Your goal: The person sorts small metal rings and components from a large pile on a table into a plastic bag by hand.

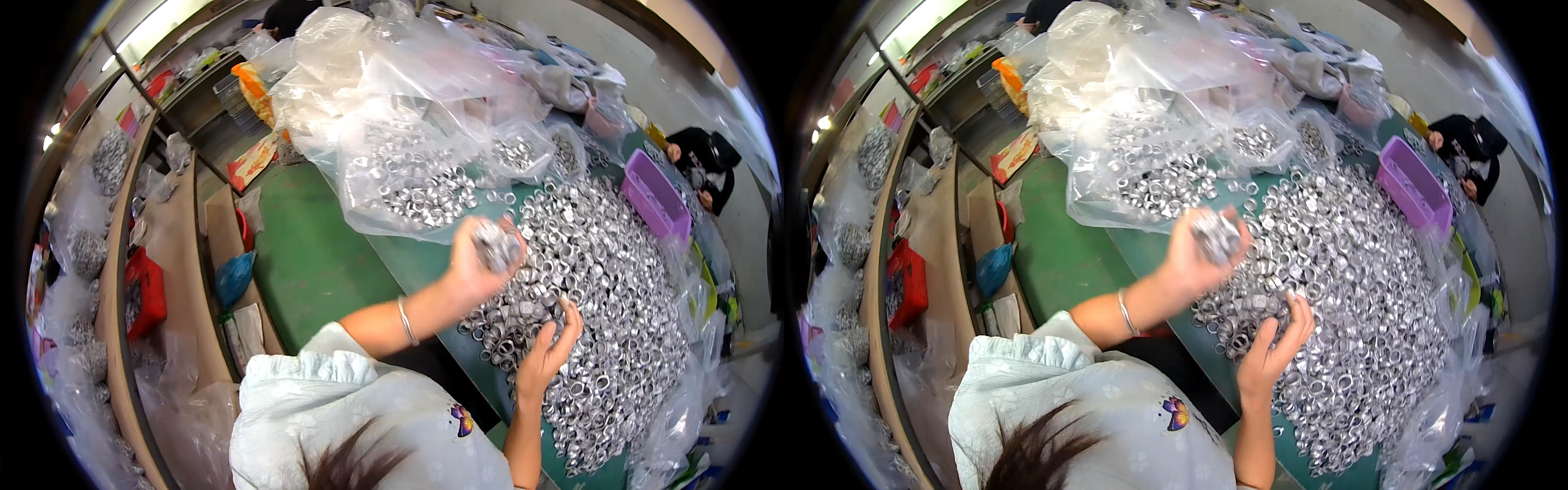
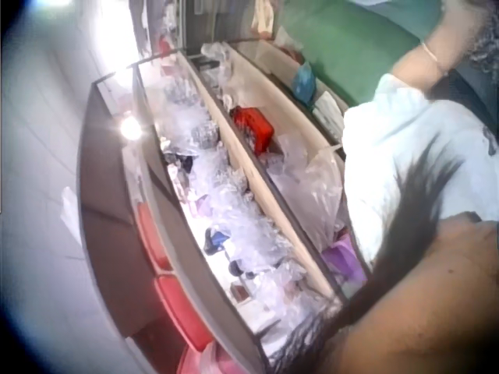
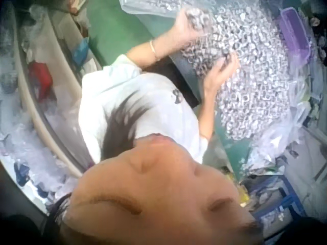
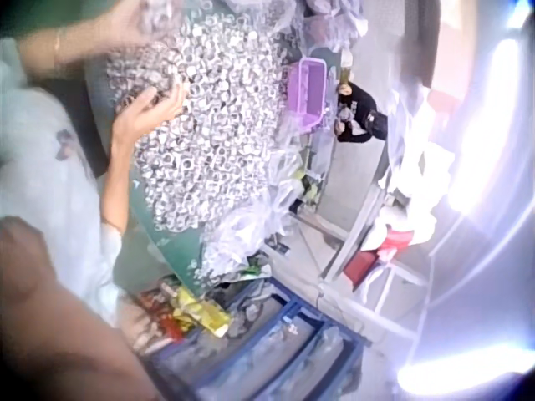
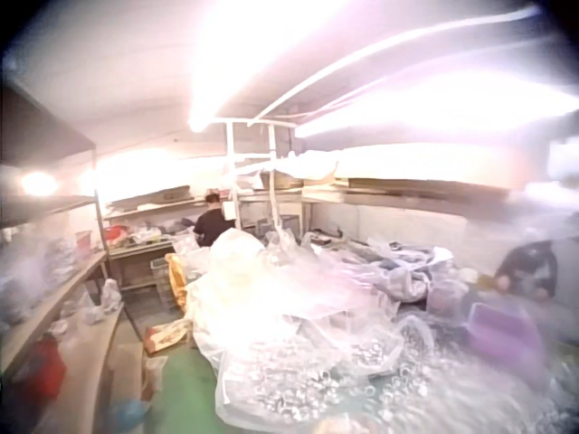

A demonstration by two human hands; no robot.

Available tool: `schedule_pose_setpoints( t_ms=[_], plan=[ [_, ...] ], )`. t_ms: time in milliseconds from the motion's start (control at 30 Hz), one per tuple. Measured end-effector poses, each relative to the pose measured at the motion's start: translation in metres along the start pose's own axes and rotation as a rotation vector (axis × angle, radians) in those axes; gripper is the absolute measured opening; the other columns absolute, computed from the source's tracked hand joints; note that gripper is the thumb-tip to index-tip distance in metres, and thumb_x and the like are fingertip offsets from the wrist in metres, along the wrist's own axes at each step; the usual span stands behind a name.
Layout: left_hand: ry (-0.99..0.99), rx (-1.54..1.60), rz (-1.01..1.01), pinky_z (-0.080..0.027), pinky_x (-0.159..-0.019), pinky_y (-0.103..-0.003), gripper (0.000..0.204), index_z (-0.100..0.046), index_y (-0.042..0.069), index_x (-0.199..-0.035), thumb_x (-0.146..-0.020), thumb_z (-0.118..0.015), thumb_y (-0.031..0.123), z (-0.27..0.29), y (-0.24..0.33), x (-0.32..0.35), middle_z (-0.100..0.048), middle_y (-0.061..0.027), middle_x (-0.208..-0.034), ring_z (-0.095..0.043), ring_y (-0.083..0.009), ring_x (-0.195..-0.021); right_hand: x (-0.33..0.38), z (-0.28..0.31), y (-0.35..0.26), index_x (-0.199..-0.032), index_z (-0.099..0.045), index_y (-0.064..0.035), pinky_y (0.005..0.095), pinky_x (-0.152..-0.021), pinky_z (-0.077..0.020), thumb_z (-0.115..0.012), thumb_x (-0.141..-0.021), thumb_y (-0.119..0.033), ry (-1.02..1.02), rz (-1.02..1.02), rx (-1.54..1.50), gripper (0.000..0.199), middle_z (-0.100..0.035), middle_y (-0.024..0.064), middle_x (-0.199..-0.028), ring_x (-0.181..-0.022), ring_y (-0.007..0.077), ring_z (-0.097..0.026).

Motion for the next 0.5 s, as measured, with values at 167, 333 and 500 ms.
schedule_pose_setpoints(
  t_ms=[167, 333, 500],
  plan=[
    [0.135, -0.329, -0.596, -0.052, -0.07, -0.043, 0.026, -0.057, 0.006, -0.085, -0.079, -0.051, 0.03, -0.038, 0.142, -0.024, -0.058, -0.008, -0.079, -0.057, -0.0245, -0.074, -0.003, 0.018, 0.019, -0.113, -0.048, 0.0033, 0.04, -0.097, -0.0287, -0.055, -0.085, -0.012, 0.002, -0.035, 0.152, 0.032, -0.047, 0.0168, -0.117, -0.11, 0.0306, -0.041],
    [0.256, -1.042, -1.508, -0.045, -0.082, -0.042, 0.029, -0.057, 0.002, -0.1, -0.078, -0.059, 0.02, -0.056, 0.266, -0.014, -0.057, -0.0135, -0.091, -0.054, -0.0272, -0.088, -0.005, 0.049, 0.035, -0.107, -0.053, 0.0004, 0.0403, -0.096, -0.0288, -0.059, -0.082, -0.009, 0.031, -0.062, 0.256, 0.028, -0.048, 0.0141, -0.113, -0.108, 0.0292, -0.042],
    [0.428, -2.25, -1.727, -0.024, -0.103, -0.046, 0.038, -0.058, 0.001, -0.106, -0.071, -0.061, 0.016, -0.075, 0.236, -0.021, -0.045, -0.0258, -0.119, -0.035, -0.0378, -0.12, -0.013, 0.062, 0.044, -0.102, -0.057, -0.0012, 0.0401, -0.095, -0.0289, -0.061, -0.08, -0.01, -0.017, -0.087, 0.391, 0.024, -0.049, 0.0123, -0.11, -0.107, 0.0291, -0.043]
  ],
)
Point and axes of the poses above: each hand's wrist, its own x-axis away from the middle knuckle, its own z-axis out of the back of the hand, y = z × x, the point moved 9 cm from there along -x, towards the middle knuckle
